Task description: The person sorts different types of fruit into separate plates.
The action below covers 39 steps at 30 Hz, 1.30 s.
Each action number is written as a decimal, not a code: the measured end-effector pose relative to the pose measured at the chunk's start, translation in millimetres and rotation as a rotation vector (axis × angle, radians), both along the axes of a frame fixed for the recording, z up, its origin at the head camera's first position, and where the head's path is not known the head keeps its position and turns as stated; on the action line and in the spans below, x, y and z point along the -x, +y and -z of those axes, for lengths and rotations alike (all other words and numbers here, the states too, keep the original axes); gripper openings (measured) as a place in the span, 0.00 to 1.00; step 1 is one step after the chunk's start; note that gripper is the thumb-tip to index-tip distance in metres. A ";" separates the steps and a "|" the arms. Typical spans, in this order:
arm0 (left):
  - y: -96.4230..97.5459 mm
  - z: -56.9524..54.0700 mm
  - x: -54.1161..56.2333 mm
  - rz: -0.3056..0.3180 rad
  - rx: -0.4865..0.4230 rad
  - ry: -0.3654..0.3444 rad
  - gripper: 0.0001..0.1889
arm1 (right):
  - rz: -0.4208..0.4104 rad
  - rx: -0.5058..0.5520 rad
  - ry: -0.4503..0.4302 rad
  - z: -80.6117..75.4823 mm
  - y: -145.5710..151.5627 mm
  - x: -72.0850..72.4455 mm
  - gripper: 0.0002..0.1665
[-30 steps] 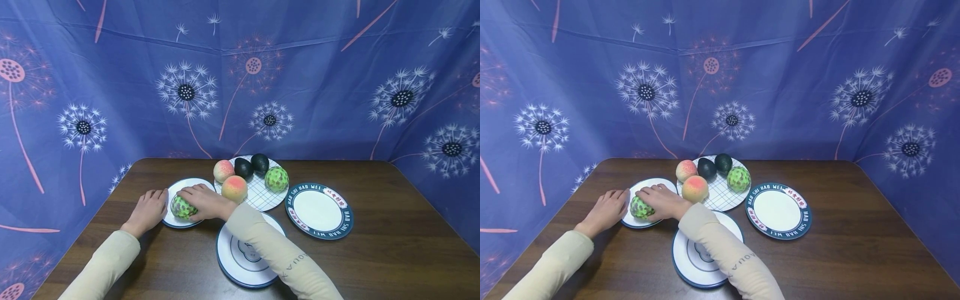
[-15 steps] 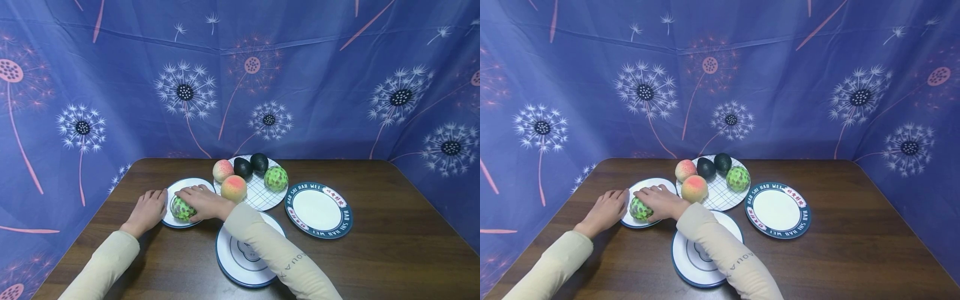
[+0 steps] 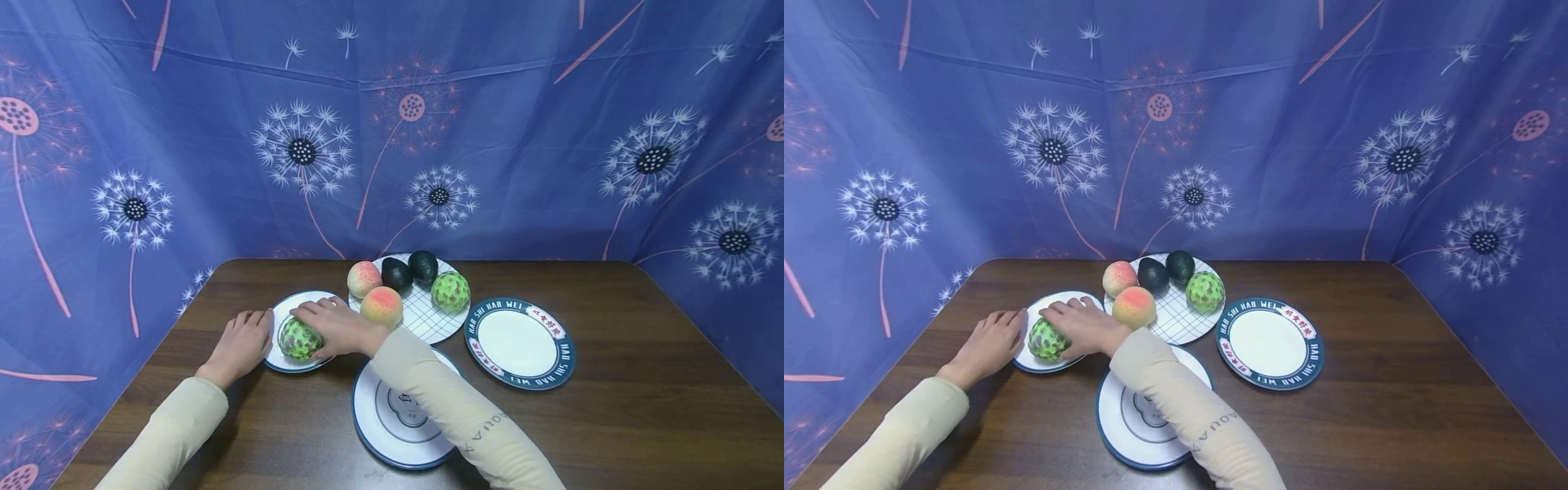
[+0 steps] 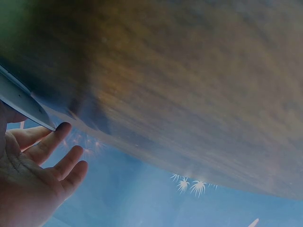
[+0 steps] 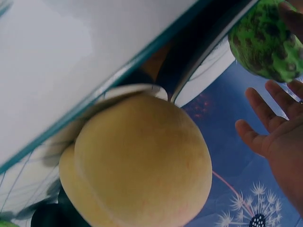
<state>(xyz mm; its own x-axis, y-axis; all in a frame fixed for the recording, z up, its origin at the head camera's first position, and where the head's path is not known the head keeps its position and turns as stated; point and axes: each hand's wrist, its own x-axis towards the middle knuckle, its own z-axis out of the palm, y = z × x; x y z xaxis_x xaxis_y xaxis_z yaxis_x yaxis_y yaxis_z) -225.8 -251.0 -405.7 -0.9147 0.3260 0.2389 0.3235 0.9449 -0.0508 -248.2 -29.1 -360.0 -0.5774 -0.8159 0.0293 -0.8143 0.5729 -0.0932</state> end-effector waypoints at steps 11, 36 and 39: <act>-0.6 -3.0 1.4 -0.007 0.003 -0.032 0.25 | 0.063 0.010 -0.015 -13.7 21.7 4.5 0.47; -0.4 -4.3 -1.4 -0.012 -0.005 -0.033 0.25 | 0.125 0.199 0.118 -26.2 91.3 25.8 0.28; 0.1 -4.6 -2.0 -0.010 -0.004 -0.036 0.25 | 0.170 0.189 0.130 -26.5 103.8 27.3 0.28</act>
